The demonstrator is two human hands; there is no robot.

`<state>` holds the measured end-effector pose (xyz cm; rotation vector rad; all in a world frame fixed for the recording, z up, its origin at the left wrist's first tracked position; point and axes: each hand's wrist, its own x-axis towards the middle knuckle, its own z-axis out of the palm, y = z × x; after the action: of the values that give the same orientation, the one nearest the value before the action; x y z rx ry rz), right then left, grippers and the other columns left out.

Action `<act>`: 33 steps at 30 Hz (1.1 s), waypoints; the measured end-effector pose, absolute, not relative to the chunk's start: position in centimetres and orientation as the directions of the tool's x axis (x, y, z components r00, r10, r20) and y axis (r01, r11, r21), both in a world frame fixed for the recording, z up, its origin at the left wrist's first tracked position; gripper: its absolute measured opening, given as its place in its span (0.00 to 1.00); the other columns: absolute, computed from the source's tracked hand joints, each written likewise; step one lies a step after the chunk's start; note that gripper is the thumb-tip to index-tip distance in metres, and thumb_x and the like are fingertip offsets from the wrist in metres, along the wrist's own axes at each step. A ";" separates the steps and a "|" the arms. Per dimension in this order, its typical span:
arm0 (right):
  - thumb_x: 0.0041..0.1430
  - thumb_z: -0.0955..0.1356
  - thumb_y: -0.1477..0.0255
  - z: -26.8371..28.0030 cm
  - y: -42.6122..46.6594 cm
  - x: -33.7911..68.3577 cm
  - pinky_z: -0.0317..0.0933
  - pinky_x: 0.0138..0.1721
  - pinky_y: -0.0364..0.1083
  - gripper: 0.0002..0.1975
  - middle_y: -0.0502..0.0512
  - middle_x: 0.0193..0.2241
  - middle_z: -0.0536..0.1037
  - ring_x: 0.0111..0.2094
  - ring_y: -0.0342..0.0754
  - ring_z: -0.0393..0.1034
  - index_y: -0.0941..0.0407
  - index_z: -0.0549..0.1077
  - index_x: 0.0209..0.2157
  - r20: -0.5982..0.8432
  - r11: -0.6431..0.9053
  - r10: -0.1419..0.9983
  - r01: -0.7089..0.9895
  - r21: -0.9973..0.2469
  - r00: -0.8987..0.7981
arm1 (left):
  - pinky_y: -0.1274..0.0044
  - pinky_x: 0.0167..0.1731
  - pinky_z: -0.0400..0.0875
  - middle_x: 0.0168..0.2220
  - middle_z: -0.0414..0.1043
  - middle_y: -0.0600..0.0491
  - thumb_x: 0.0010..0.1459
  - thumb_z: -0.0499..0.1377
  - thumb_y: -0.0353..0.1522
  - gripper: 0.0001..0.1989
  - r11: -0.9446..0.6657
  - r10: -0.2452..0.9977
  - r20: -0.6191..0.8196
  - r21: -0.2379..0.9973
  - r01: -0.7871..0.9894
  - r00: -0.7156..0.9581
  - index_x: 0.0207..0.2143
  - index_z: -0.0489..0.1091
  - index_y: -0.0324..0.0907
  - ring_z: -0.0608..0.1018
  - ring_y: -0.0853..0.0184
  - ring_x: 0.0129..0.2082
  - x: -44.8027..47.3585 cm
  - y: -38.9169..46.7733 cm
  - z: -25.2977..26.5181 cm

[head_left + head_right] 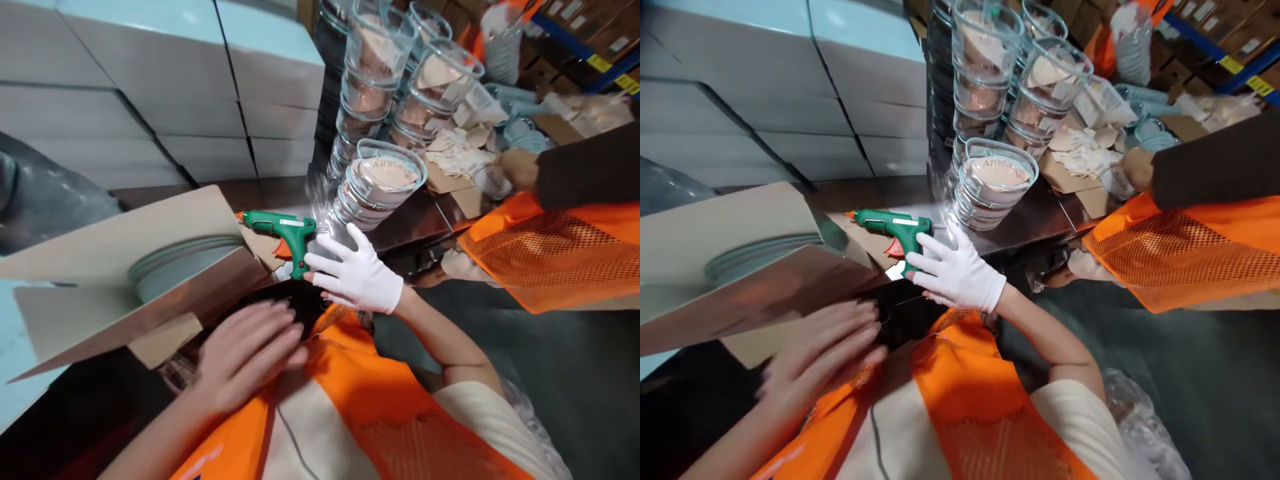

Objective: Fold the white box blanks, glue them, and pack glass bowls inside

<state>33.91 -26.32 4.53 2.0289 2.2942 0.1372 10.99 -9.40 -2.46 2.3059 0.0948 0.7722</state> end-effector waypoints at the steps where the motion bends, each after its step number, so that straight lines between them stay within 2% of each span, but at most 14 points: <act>1: 0.76 0.63 0.60 4.5 -26.4 33.7 0.40 0.74 0.76 0.18 0.51 0.67 0.75 0.75 0.64 0.54 0.43 0.76 0.60 -0.003 0.122 0.993 0.987 0.103 -0.122 | 0.62 0.55 0.79 0.60 0.76 0.45 0.68 0.63 0.45 0.25 -0.772 0.262 0.538 0.615 -0.160 0.801 0.64 0.68 0.50 0.79 0.55 0.57 12.5 -10.2 -2.0; 3: 0.75 0.64 0.61 4.4 -26.6 33.4 0.36 0.74 0.78 0.16 0.52 0.64 0.77 0.76 0.65 0.52 0.45 0.78 0.58 -0.006 0.129 0.992 0.989 0.078 -0.129 | 0.62 0.54 0.78 0.59 0.77 0.41 0.70 0.59 0.47 0.26 -0.785 0.251 0.529 0.602 -0.149 0.811 0.65 0.67 0.46 0.79 0.52 0.57 16.0 -11.4 -0.9; 4: 0.74 0.65 0.62 4.2 -26.7 33.3 0.34 0.73 0.80 0.16 0.54 0.62 0.79 0.76 0.65 0.52 0.46 0.78 0.57 -0.002 0.127 0.992 0.990 0.060 -0.127 | 0.63 0.51 0.78 0.55 0.79 0.40 0.72 0.56 0.48 0.24 -0.779 0.228 0.473 0.613 -0.132 0.851 0.60 0.70 0.42 0.80 0.52 0.54 17.6 -11.9 -0.3; 6: 0.71 0.68 0.64 3.7 -27.0 33.2 0.32 0.73 0.81 0.17 0.57 0.59 0.80 0.74 0.66 0.54 0.49 0.78 0.57 0.003 0.100 0.995 0.995 0.011 -0.100 | 0.68 0.42 0.76 0.41 0.80 0.44 0.73 0.53 0.47 0.20 -0.750 0.129 0.323 0.650 -0.121 0.937 0.43 0.75 0.41 0.81 0.56 0.43 20.2 -12.5 0.7; 8: 0.68 0.70 0.64 3.2 -27.5 33.2 0.32 0.73 0.80 0.18 0.59 0.61 0.79 0.73 0.66 0.57 0.51 0.78 0.56 0.006 0.085 0.996 0.996 -0.035 -0.085 | 0.75 0.33 0.69 0.28 0.73 0.52 0.74 0.52 0.44 0.23 -0.691 0.036 0.234 0.708 -0.145 0.972 0.28 0.69 0.42 0.76 0.63 0.31 21.6 -12.6 1.3; 11: 0.67 0.71 0.65 3.0 -28.7 33.1 0.35 0.74 0.77 0.13 0.57 0.62 0.78 0.73 0.64 0.58 0.50 0.81 0.51 -0.018 0.149 0.989 0.986 -0.073 -0.150 | 0.79 0.26 0.58 0.20 0.62 0.58 0.75 0.52 0.41 0.27 -0.531 -0.117 0.221 0.810 -0.249 0.968 0.22 0.61 0.42 0.67 0.72 0.22 22.0 -12.3 0.9; 13: 0.68 0.70 0.65 3.3 -29.6 32.7 0.39 0.72 0.79 0.12 0.58 0.60 0.80 0.73 0.66 0.57 0.50 0.82 0.49 -0.061 0.183 0.980 0.975 -0.123 -0.191 | 0.80 0.25 0.57 0.20 0.63 0.59 0.76 0.51 0.40 0.26 -0.498 -0.218 0.297 0.786 -0.368 0.930 0.22 0.63 0.41 0.66 0.74 0.20 21.7 -12.3 0.1; 15: 0.69 0.70 0.65 3.6 -30.6 32.3 0.41 0.69 0.83 0.12 0.59 0.58 0.81 0.74 0.69 0.55 0.51 0.82 0.49 -0.120 0.186 0.970 0.963 -0.195 -0.212 | 0.80 0.25 0.58 0.22 0.68 0.57 0.77 0.50 0.38 0.24 -0.589 -0.248 0.430 0.644 -0.488 0.868 0.26 0.68 0.40 0.69 0.73 0.22 21.1 -12.5 -0.6; 18: 0.70 0.69 0.64 4.0 -32.4 32.1 0.44 0.66 0.85 0.13 0.59 0.58 0.81 0.75 0.71 0.54 0.49 0.82 0.51 -0.192 0.143 0.961 0.949 -0.280 -0.201 | 0.78 0.25 0.60 0.24 0.70 0.56 0.76 0.54 0.33 0.17 -0.758 -0.237 0.656 0.337 -0.559 0.717 0.32 0.73 0.39 0.71 0.71 0.23 20.3 -13.1 -0.6; 20: 0.71 0.68 0.62 4.0 -33.8 32.2 0.47 0.65 0.84 0.13 0.58 0.59 0.81 0.74 0.72 0.54 0.49 0.82 0.51 -0.226 0.073 0.963 0.951 -0.299 -0.145 | 0.79 0.25 0.60 0.22 0.69 0.58 0.73 0.59 0.29 0.10 -0.831 -0.166 0.738 0.253 -0.496 0.654 0.35 0.75 0.39 0.70 0.73 0.22 20.0 -12.9 0.1; 23: 0.72 0.68 0.62 3.8 -35.6 32.4 0.49 0.62 0.85 0.13 0.56 0.62 0.79 0.73 0.74 0.56 0.49 0.82 0.52 -0.269 -0.027 0.962 0.958 -0.286 -0.053 | 0.82 0.24 0.62 0.22 0.72 0.60 0.69 0.64 0.27 0.06 -0.867 0.012 0.746 0.340 -0.365 0.666 0.35 0.76 0.41 0.72 0.76 0.21 20.1 -12.0 1.4; 27: 0.72 0.68 0.62 3.6 -36.7 32.4 0.49 0.63 0.84 0.13 0.54 0.61 0.80 0.73 0.72 0.57 0.47 0.82 0.52 -0.310 -0.080 0.951 0.964 -0.255 -0.003 | 0.81 0.32 0.74 0.33 0.85 0.57 0.68 0.64 0.29 0.04 -0.775 0.144 0.691 0.524 -0.353 0.709 0.39 0.81 0.44 0.83 0.72 0.30 20.9 -11.7 2.2; 30: 0.72 0.68 0.63 3.3 -36.5 32.0 0.47 0.65 0.84 0.13 0.53 0.60 0.81 0.72 0.70 0.58 0.48 0.82 0.51 -0.322 -0.089 0.947 0.965 -0.246 0.005 | 0.75 0.40 0.83 0.42 0.87 0.55 0.70 0.63 0.31 0.07 -0.631 0.114 0.598 0.661 -0.408 0.793 0.43 0.82 0.48 0.88 0.66 0.38 21.7 -13.9 1.7; 33: 0.70 0.70 0.63 2.4 -35.8 31.4 0.47 0.69 0.81 0.13 0.57 0.55 0.84 0.66 0.67 0.68 0.50 0.83 0.51 -0.286 -0.094 0.958 0.965 -0.244 0.022 | 0.72 0.52 0.84 0.51 0.85 0.50 0.71 0.60 0.33 0.11 -0.479 -0.054 0.575 0.702 -0.526 0.816 0.50 0.82 0.46 0.87 0.63 0.50 22.6 -17.2 0.3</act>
<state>31.42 -35.78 2.43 2.2319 2.1014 -0.5965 22.62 -17.22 0.30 2.0111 -0.4298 0.6022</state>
